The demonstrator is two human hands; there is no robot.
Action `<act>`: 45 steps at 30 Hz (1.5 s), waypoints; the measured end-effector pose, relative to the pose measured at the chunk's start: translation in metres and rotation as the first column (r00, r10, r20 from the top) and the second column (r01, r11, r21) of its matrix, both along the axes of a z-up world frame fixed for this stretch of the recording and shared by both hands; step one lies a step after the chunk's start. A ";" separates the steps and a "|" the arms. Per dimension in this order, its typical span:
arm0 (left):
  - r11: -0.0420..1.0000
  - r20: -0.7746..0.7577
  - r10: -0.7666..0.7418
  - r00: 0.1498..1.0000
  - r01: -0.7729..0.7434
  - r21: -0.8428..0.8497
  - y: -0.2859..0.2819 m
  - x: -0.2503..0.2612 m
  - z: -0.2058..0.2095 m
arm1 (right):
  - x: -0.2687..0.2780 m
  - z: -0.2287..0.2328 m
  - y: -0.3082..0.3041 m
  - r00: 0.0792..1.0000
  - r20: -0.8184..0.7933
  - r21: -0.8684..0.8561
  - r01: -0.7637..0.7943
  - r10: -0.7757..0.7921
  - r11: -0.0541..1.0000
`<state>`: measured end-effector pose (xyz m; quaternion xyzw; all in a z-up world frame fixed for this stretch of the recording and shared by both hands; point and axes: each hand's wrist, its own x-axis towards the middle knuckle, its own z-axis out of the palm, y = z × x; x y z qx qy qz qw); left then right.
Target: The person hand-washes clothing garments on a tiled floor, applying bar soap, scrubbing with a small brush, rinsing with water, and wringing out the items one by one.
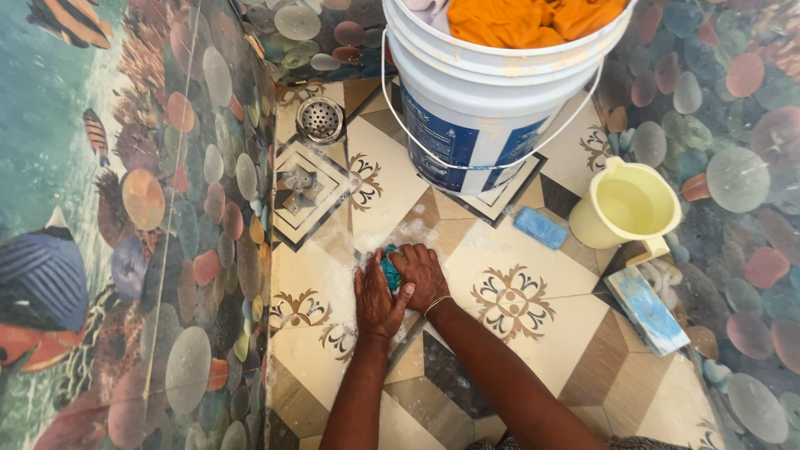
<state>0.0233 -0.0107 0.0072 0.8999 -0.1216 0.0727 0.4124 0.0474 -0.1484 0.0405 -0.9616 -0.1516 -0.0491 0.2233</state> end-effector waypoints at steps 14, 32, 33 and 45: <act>0.995 -0.007 0.101 0.995 -0.101 -0.006 0.005 0.040 0.001 | 0.061 -0.001 0.016 0.981 -0.194 -0.015 -0.022 0.019 1.000; 0.990 -0.270 0.021 0.963 0.017 0.139 -0.025 -0.029 0.011 | -0.033 -0.005 -0.026 0.991 0.127 0.026 -0.045 0.041 0.999; 0.985 -0.268 0.035 0.963 0.012 0.173 -0.026 -0.027 0.012 | -0.030 -0.009 -0.024 0.989 0.137 0.041 -0.055 0.049 0.998; 0.983 -0.232 0.074 0.970 -0.032 0.182 -0.011 0.017 0.001 | 0.021 -0.019 -0.015 0.996 -0.027 0.034 -0.085 0.085 0.996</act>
